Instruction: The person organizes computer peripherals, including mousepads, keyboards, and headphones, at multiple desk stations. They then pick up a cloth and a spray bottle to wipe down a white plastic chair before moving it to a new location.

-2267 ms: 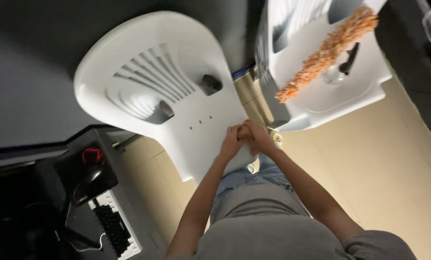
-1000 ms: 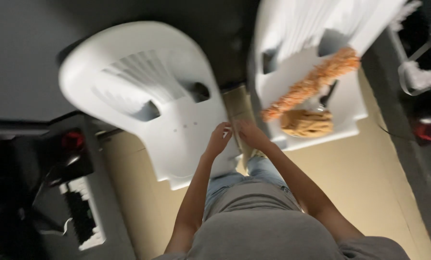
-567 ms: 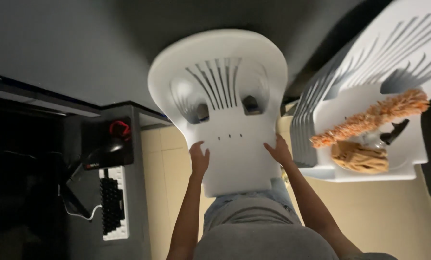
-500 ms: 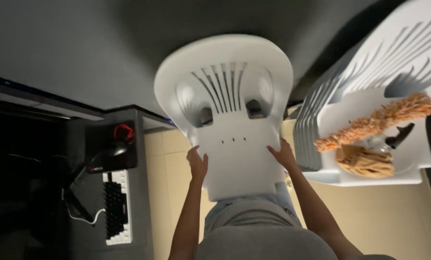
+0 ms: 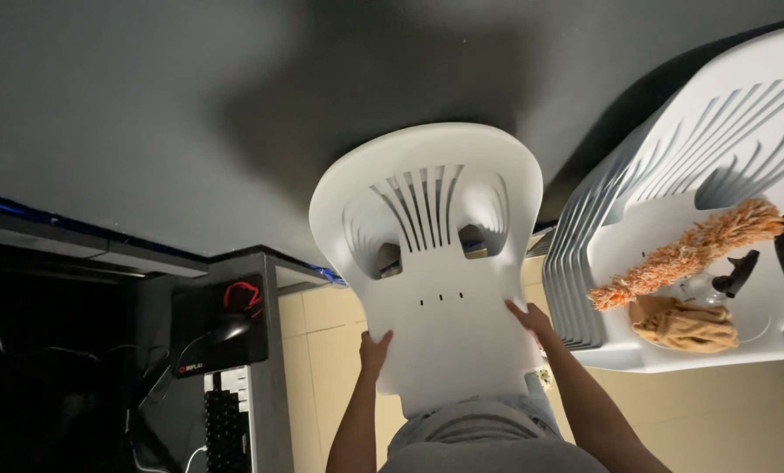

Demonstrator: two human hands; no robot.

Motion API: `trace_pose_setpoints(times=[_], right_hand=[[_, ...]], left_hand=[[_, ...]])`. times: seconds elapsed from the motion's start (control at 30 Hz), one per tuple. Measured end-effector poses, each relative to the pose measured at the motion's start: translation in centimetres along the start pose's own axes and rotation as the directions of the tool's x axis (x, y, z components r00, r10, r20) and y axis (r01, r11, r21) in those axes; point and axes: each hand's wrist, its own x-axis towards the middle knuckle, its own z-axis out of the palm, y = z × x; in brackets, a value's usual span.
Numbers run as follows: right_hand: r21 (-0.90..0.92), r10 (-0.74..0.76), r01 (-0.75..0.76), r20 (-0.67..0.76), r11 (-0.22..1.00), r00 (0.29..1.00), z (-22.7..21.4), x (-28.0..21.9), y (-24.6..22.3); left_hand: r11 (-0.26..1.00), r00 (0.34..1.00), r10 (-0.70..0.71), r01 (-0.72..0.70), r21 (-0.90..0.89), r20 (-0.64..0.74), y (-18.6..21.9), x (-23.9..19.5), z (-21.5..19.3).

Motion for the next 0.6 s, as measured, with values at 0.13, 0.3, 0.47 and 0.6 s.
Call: trace_pose_setpoints(times=[0.13,0.3,0.47,0.6], right_hand=[[-0.048,-0.01,0.009,-0.016,0.999,1.0,0.2,0.5,0.4],[-0.088,0.04,-0.036,0.037,0.995,0.999,-0.3,0.0,-0.9],[-0.022,0.037,-0.036,0.037,0.999,0.999,-0.3,0.1,-0.6],[-0.017,0.037,-0.036,0.053,0.999,0.998,0.0,1.4,-0.1]], left_hand=[[0.994,0.999,0.015,-0.012,0.109,-0.029,-1.0,1.3,0.5],[0.988,0.996,0.054,-0.044,0.15,-0.066,-1.4,1.8,0.9],[0.988,0.998,0.045,-0.038,0.15,-0.042,-1.6,2.1,0.9],[0.997,1.0,0.002,-0.001,0.074,-0.008,-0.8,1.8,0.4]])
